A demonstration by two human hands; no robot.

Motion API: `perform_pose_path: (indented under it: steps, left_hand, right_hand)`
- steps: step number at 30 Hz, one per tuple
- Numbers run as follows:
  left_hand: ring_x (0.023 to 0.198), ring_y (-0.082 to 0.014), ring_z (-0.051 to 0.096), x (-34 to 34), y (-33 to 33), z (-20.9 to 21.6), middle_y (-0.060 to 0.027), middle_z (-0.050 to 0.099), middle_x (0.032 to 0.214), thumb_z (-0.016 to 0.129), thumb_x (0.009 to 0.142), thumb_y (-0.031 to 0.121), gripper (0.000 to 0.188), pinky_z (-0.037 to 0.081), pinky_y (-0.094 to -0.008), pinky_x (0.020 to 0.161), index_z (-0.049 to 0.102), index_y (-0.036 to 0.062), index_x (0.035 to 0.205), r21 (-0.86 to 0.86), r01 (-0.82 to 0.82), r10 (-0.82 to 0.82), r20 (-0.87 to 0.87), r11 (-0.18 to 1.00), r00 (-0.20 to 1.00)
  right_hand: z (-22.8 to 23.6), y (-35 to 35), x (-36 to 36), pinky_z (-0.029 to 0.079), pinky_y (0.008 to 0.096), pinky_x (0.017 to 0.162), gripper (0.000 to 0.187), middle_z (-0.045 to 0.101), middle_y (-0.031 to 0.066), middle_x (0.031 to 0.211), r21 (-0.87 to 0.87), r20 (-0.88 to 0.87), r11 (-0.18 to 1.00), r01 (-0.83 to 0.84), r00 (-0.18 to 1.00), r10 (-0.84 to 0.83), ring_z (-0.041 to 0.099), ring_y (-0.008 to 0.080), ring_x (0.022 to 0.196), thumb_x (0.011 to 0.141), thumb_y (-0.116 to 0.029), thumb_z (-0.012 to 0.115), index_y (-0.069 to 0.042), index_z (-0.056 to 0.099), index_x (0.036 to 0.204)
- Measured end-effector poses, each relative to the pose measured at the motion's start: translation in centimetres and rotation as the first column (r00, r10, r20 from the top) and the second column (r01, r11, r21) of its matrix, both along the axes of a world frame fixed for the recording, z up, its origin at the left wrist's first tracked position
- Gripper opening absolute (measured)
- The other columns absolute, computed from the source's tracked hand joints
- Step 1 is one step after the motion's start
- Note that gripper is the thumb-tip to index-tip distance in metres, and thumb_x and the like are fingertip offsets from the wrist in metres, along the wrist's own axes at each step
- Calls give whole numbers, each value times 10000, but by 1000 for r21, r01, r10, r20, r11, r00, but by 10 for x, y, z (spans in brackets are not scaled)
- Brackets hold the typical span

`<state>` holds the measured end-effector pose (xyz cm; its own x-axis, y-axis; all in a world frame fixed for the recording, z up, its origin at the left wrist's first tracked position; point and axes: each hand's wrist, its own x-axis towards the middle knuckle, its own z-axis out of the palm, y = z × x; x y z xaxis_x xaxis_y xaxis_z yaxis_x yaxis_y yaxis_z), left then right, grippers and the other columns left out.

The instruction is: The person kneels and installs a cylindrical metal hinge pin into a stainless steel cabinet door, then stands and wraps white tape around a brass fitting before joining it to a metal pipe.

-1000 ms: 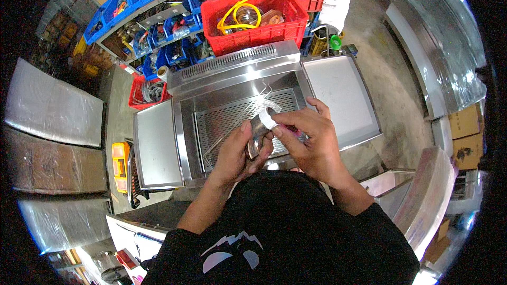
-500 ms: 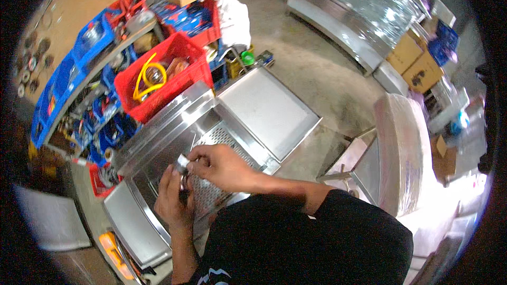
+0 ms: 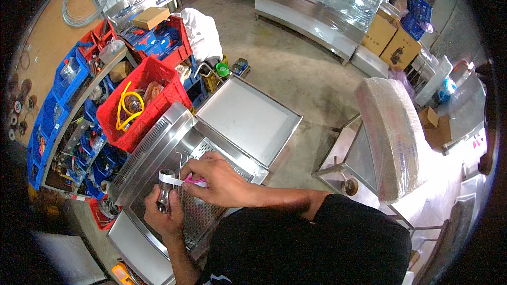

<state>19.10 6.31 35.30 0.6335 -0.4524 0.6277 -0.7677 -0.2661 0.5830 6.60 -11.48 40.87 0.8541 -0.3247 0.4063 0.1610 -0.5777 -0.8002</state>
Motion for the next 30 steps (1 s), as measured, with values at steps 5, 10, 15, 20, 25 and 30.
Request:
perform_pose_path:
  steps: [5,10,15,20,25,30]
  left_hand:
    - [725,-263,648,-3,-7,6,-153,656,911,732,893,210,334,531,-352,651,614,-21,1103,-113,13,-17,-33,993,999]
    - [780,-216,627,-7,-1,16,-115,651,928,740,872,198,318,522,-349,715,615,-4,1083,-215,-23,-67,-406,976,912]
    - [818,-189,628,-7,0,15,-103,651,939,749,855,174,297,517,-335,756,633,2,1068,-185,-75,40,-188,980,981]
    - [830,-178,662,-15,6,24,-137,682,936,767,833,139,297,529,-315,735,646,-6,1063,-197,-47,-47,-446,979,894]
    - [737,-163,695,-18,1,32,-127,685,861,735,859,90,277,538,-280,654,611,-11,1084,-309,1,-157,-480,951,863]
    - [718,-160,695,-20,2,38,-125,681,849,734,882,112,278,546,-279,635,601,-15,1090,-313,19,-155,-415,949,897]
  right_hand:
    - [0,-4,-6,393,397,943,231,685,53,957,15,65,999,-42,997,41,629,251,862,862,-126,714,-99,653,1082]
    - [7,-7,-9,394,394,929,242,690,41,986,-5,50,998,-58,997,58,642,246,883,868,-124,704,-107,645,1101]
    - [9,0,-7,401,401,898,254,686,57,908,-9,101,1000,-29,994,30,683,241,853,847,-110,716,-102,622,1082]
    - [15,3,-6,411,351,858,266,696,35,909,-104,106,992,65,993,-54,653,189,710,773,-47,765,-77,643,1007]
    - [15,8,-3,398,342,838,240,689,24,804,-10,92,997,70,993,-69,621,176,673,760,-52,782,-82,620,935]
    - [18,7,-9,449,292,756,230,575,50,849,7,44,1000,20,999,-20,533,177,844,787,31,750,-30,602,952]
